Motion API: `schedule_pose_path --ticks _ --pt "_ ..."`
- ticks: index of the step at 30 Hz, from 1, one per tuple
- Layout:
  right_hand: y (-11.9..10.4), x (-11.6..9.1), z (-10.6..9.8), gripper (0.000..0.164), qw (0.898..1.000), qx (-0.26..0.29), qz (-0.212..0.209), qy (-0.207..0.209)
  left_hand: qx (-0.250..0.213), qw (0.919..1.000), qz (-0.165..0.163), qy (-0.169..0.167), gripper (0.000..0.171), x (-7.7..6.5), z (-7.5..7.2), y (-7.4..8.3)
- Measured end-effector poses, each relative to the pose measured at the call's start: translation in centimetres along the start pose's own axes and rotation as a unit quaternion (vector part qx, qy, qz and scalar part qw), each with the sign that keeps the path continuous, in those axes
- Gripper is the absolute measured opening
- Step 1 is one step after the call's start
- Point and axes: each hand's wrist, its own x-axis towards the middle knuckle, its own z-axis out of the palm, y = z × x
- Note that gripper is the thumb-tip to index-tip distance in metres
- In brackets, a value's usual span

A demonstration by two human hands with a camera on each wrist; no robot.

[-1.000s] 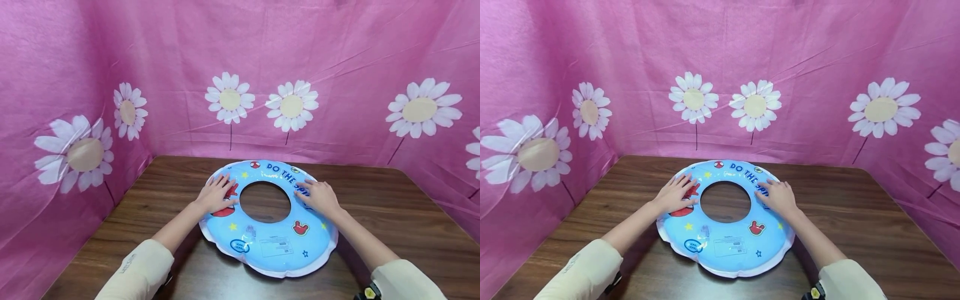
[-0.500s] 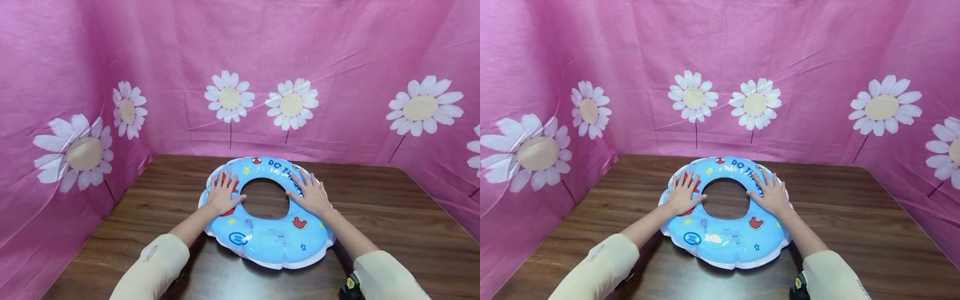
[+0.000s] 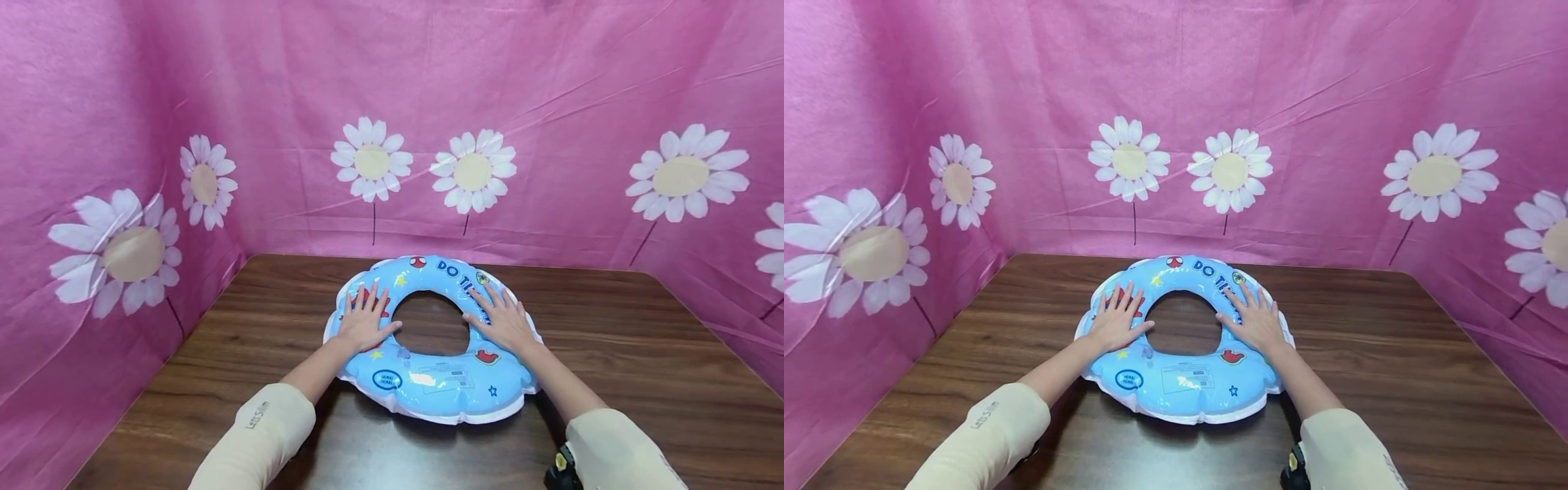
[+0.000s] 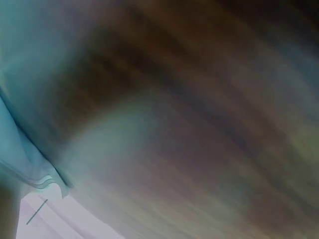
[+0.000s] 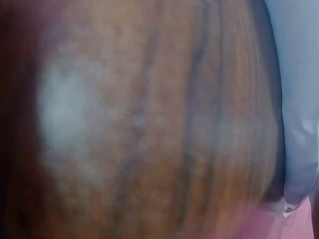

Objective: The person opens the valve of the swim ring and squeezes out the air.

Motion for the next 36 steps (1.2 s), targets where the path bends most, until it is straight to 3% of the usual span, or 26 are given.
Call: schedule_pose_path --ticks 9,36 --pt "-0.32 0.09 -0.38 0.067 1.0 -0.006 0.003 -0.026 -0.005 0.9993 -0.006 -0.037 0.078 0.31 -0.14 -0.05" --pt "-0.82 0.05 -0.83 0.068 0.998 -0.014 0.011 -0.054 -0.016 0.9984 -0.004 -0.054 0.078 0.64 -0.12 -0.21"
